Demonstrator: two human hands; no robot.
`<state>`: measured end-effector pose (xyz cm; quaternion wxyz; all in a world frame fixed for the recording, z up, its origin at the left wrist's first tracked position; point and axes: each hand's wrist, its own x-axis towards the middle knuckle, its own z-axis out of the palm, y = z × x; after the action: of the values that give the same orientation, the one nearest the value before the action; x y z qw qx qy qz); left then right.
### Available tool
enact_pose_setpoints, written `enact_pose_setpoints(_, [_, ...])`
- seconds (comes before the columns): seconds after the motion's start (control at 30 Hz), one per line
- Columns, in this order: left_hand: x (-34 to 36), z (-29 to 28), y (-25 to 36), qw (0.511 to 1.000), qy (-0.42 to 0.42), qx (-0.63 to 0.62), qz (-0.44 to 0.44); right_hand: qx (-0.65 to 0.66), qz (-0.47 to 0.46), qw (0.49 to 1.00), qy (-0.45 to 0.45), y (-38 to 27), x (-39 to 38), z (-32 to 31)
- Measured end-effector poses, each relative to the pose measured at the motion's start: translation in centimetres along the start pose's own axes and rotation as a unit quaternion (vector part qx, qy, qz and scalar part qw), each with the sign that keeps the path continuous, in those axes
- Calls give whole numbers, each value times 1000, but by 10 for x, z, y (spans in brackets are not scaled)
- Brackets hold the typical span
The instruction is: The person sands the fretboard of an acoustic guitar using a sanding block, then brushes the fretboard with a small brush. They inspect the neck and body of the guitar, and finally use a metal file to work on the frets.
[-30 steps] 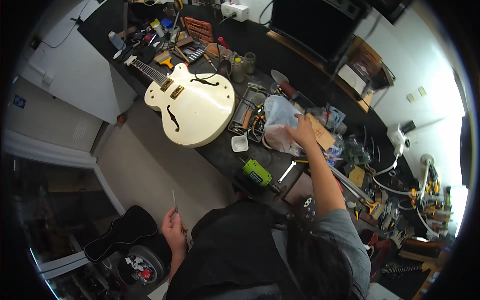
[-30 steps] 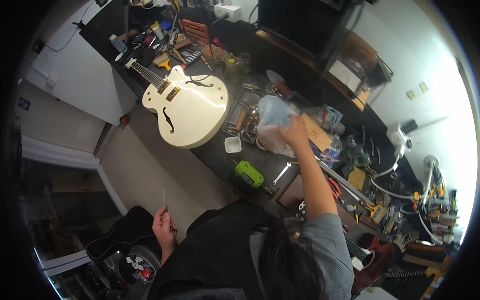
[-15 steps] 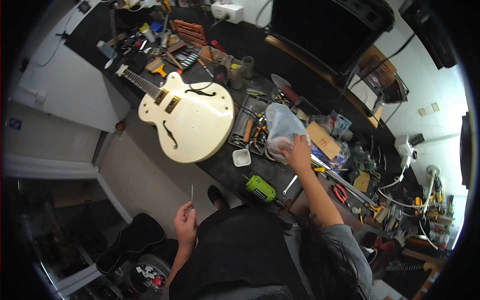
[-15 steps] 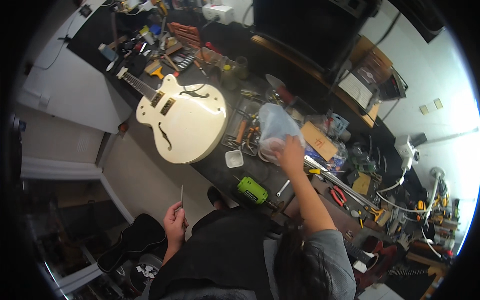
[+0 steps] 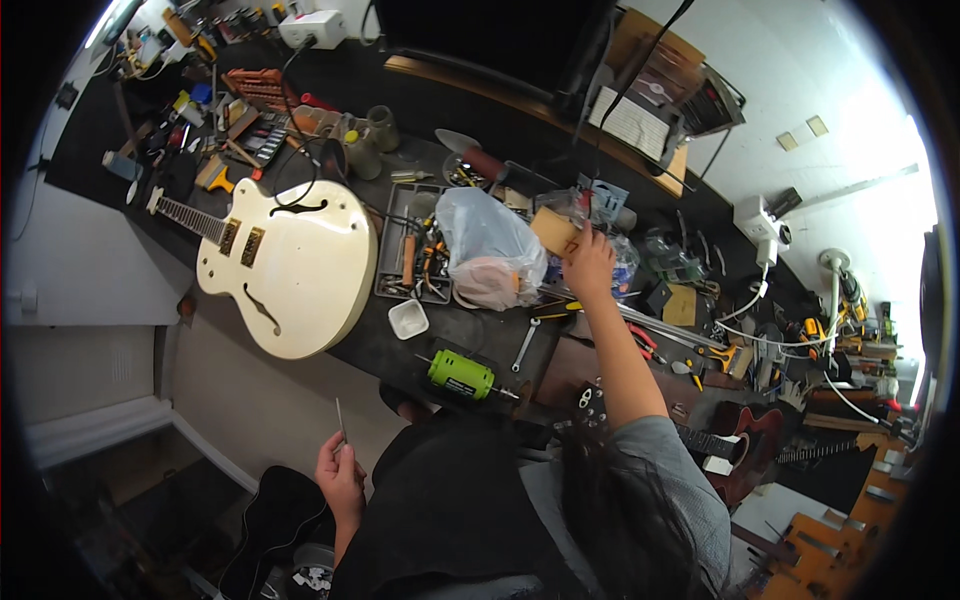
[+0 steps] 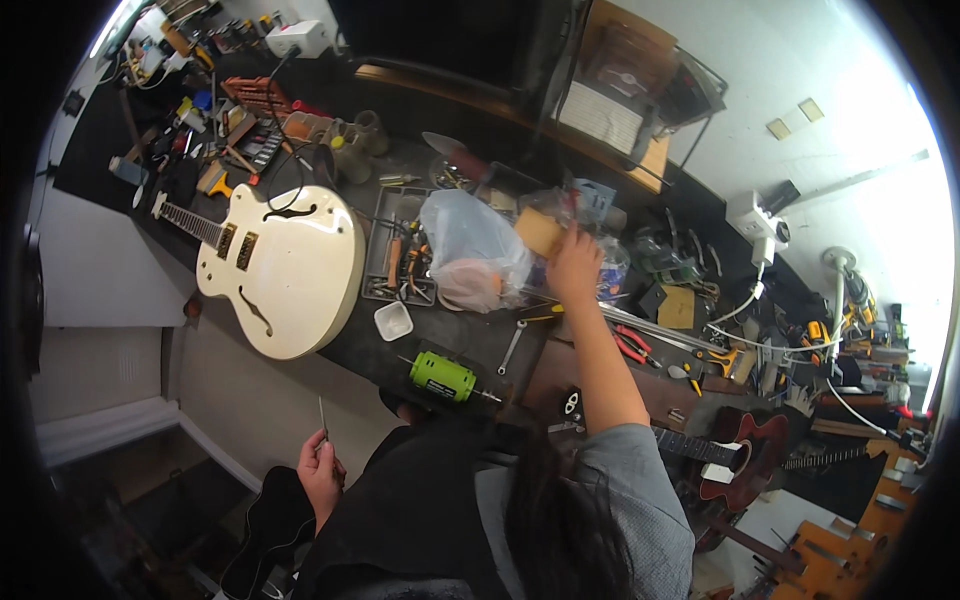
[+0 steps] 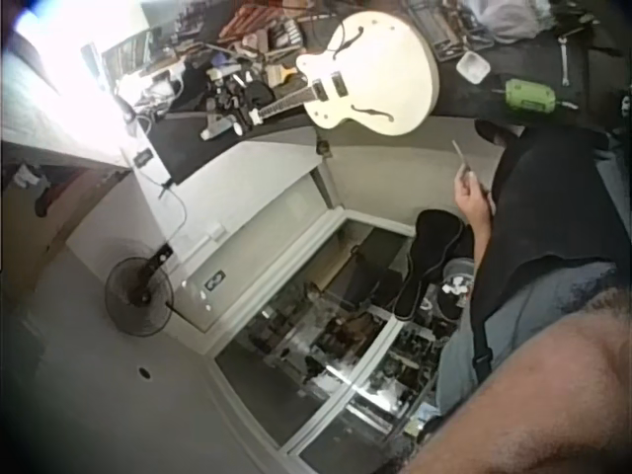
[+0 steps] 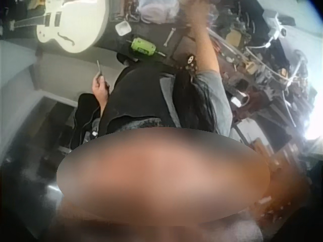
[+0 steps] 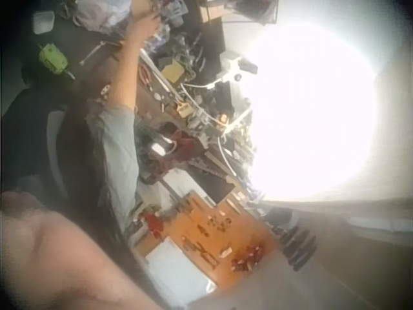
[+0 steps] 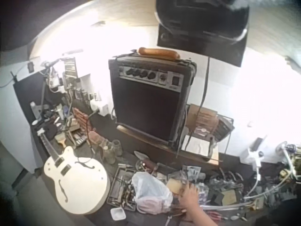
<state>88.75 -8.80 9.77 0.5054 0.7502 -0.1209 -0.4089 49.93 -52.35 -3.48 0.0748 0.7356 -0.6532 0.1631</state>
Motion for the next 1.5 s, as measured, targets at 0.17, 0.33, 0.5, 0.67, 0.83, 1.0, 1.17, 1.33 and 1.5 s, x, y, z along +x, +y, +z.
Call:
enact_pose_setpoints(0.17, [0,1,-9,1000,-2,4,-1,60,15,986,-158,-3,-15,-11])
enact_pose_setpoints(0.33, [3,5,-8,1000,-16,19,-4,170,-69,970,-156,-6,-42,-22])
enact_pose_setpoints(0.5, [2,6,-4,999,-19,39,-1,84,-48,995,-39,27,-7,-34])
enact_pose_setpoints(0.67, [5,6,-3,999,-12,47,3,10,29,988,-152,64,-10,-18])
enact_pose_setpoints(0.83, [6,9,-4,999,-17,47,2,49,6,978,-203,64,-63,-18])
enact_pose_setpoints(1.0, [8,11,0,999,-17,45,-8,61,26,965,-252,66,-63,-24])
enact_pose_setpoints(1.17, [5,13,3,999,-6,49,4,88,65,970,-218,63,-19,-23])
enact_pose_setpoints(1.33, [12,16,6,998,-24,59,4,221,164,961,-13,48,31,31])
enact_pose_setpoints(1.5, [4,16,10,998,-12,61,2,198,287,936,46,5,68,38])
